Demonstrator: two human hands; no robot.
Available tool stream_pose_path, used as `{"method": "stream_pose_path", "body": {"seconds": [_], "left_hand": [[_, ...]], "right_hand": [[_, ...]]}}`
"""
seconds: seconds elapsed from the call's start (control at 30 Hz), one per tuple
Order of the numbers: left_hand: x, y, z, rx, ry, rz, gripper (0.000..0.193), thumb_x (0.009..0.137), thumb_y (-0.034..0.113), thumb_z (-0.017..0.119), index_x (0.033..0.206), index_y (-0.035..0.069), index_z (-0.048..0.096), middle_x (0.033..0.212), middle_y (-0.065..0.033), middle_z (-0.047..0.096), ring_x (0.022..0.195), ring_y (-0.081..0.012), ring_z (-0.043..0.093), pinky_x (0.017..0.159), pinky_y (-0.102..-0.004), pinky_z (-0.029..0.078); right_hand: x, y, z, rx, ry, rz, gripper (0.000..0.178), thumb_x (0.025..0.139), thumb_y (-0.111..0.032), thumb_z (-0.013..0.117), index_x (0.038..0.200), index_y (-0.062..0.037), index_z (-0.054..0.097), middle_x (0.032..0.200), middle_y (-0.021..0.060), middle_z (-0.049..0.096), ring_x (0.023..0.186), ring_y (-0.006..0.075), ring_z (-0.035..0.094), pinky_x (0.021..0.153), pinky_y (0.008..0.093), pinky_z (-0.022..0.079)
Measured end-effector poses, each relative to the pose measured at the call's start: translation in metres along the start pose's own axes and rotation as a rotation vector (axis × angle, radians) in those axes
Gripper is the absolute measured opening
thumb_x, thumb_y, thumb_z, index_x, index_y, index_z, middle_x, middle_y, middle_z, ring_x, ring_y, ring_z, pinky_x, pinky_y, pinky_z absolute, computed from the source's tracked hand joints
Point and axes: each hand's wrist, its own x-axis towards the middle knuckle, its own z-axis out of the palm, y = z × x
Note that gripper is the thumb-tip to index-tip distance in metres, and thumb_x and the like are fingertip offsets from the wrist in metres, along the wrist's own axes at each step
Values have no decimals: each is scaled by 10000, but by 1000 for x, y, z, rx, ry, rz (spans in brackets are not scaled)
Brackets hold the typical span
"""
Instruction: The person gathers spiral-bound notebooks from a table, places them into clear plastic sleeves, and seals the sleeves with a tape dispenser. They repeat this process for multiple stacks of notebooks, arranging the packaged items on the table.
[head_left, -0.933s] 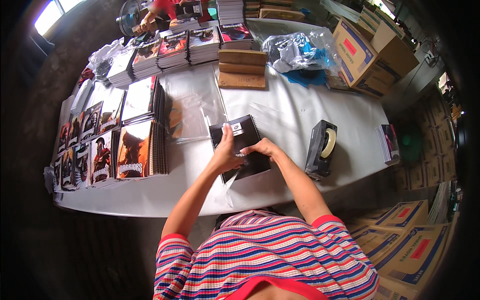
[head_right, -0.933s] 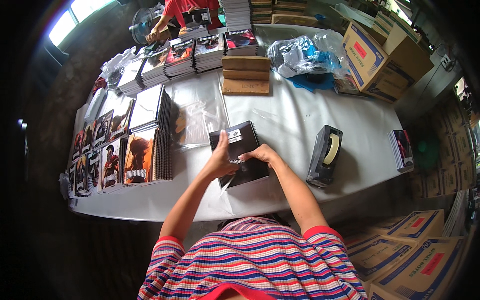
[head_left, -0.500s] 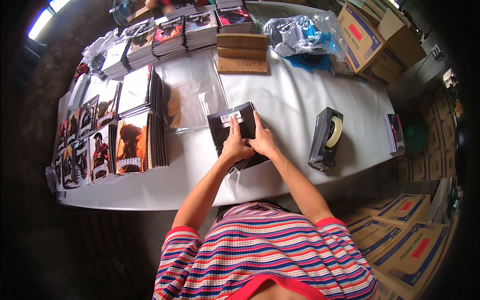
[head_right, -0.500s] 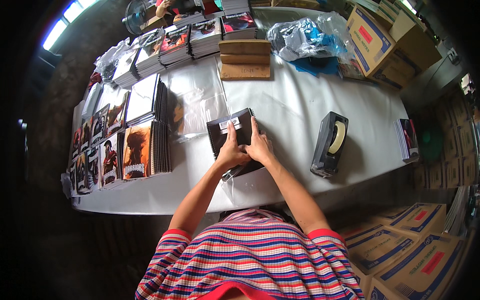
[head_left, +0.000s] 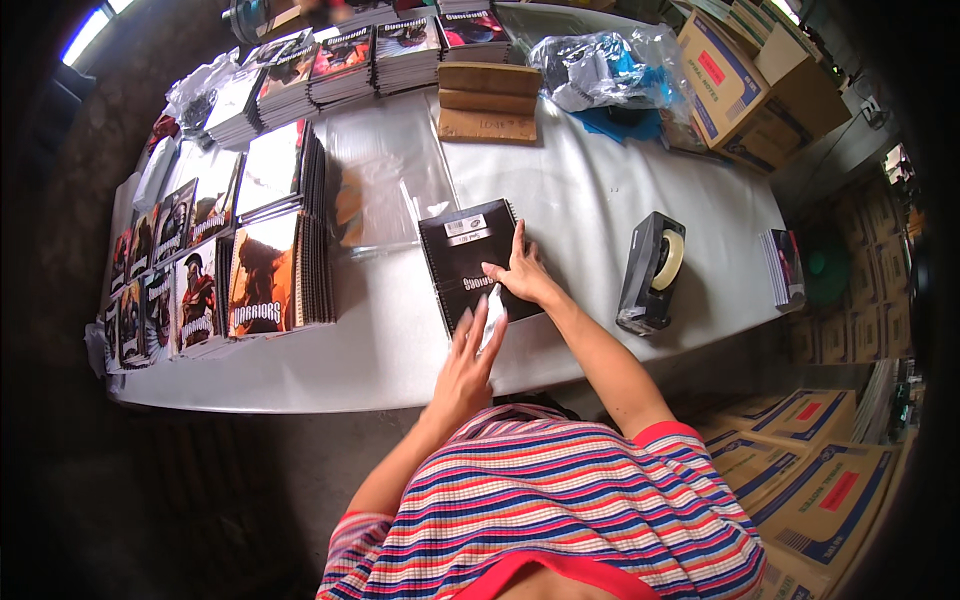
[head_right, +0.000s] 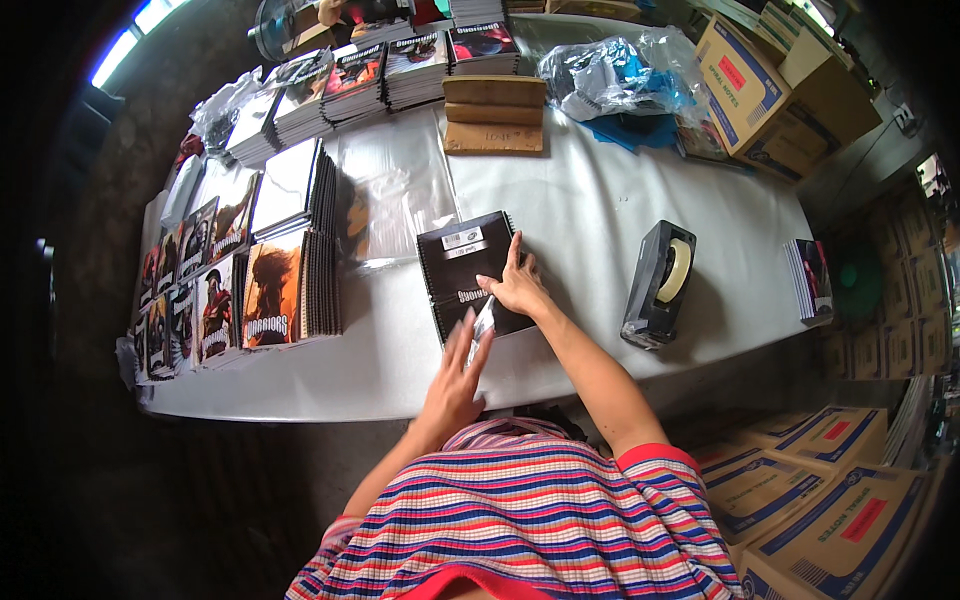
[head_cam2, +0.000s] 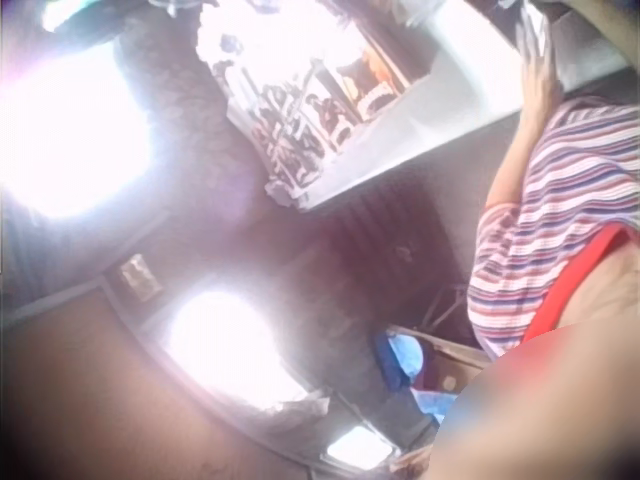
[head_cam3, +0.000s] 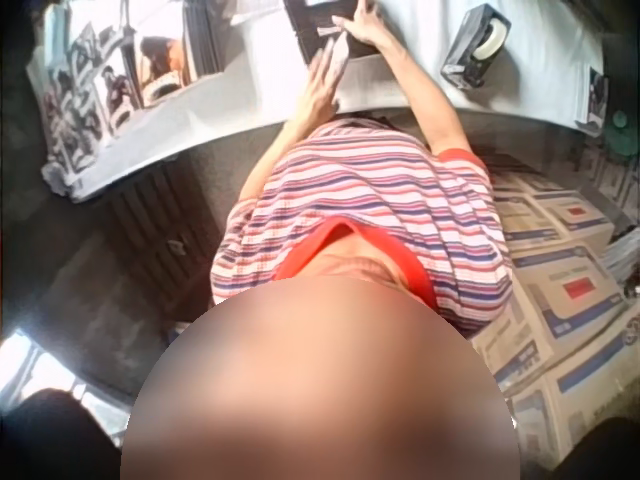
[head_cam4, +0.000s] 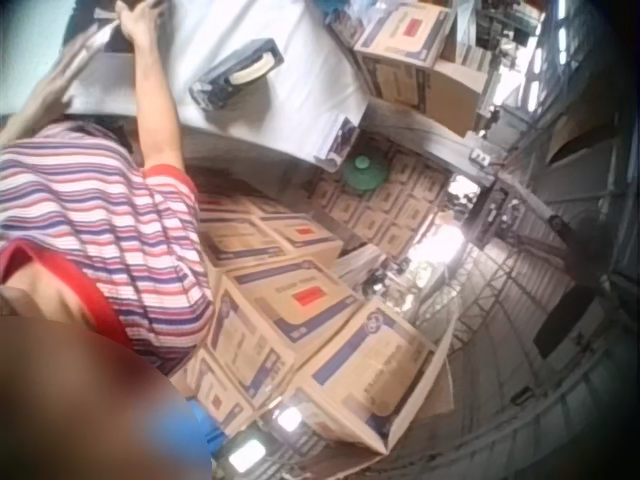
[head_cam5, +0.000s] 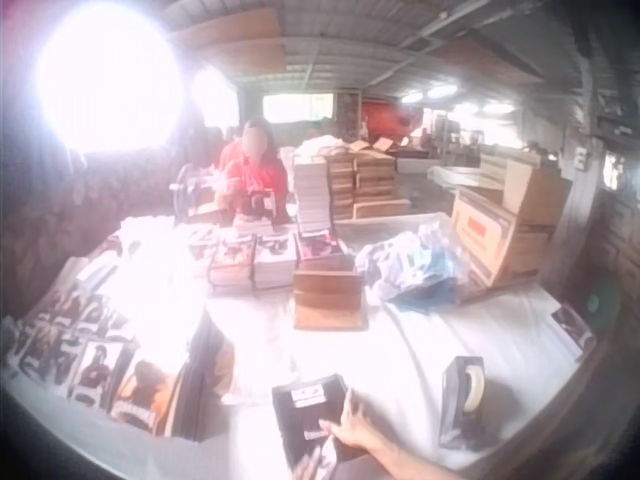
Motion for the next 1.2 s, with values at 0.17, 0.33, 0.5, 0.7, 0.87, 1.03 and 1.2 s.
{"method": "stream_pose_path", "body": {"seconds": [0.17,0.33,0.5,0.7,0.87,1.03,1.2], "left_hand": [[-48,-4,-17,-753,-368,-229,416,770,-28,562,1156,123,604,899,-122,671,757,-306,647,686,-345,534],[49,-22,-51,-140,277,-23,512,741,-25,590,1242,41,504,1268,-170,495,1187,-339,461,971,-370,412],[57,-92,9,-28,-140,-114,788,693,140,708,1350,-30,306,1446,-268,169,1329,-461,160,1086,-464,223],[71,-71,11,266,-236,-149,585,802,108,520,1312,-98,323,1415,-286,235,1290,-476,259,1029,-503,314],[72,-93,37,376,-215,-80,460,845,71,418,1248,-145,362,1383,-317,269,1247,-506,314,959,-497,409],[77,-80,30,264,-113,-111,462,841,96,459,1245,-116,385,1319,-287,327,1199,-517,360,903,-520,447],[79,-67,16,234,-23,-151,566,844,163,524,1374,154,328,1181,-155,420,1108,-569,398,787,-614,469]], "right_hand": [[-6,-6,-3,-8,-25,56,1096,778,-527,605,1403,-130,-204,1399,388,96,1279,535,206,1050,535,231],[-7,-6,1,-4,-7,23,1108,762,-560,602,1408,-142,-195,1402,383,98,1286,526,198,1045,545,233],[4,30,-19,599,-61,-95,1013,799,-531,576,1433,-74,-68,1450,309,75,1319,501,123,1069,534,185],[-15,129,-13,-368,616,315,992,759,-444,664,1431,-36,58,1396,344,192,1291,473,238,1061,447,254],[-27,91,-56,-159,478,475,1022,658,-414,763,1401,-24,180,1234,319,447,1117,432,481,922,423,421],[-30,99,-84,-123,255,408,746,592,-429,792,1159,-22,529,972,180,629,934,290,607,814,359,469],[-44,78,-95,120,-25,168,672,731,-338,727,1310,-126,459,690,38,602,645,114,529,600,263,433]]}}
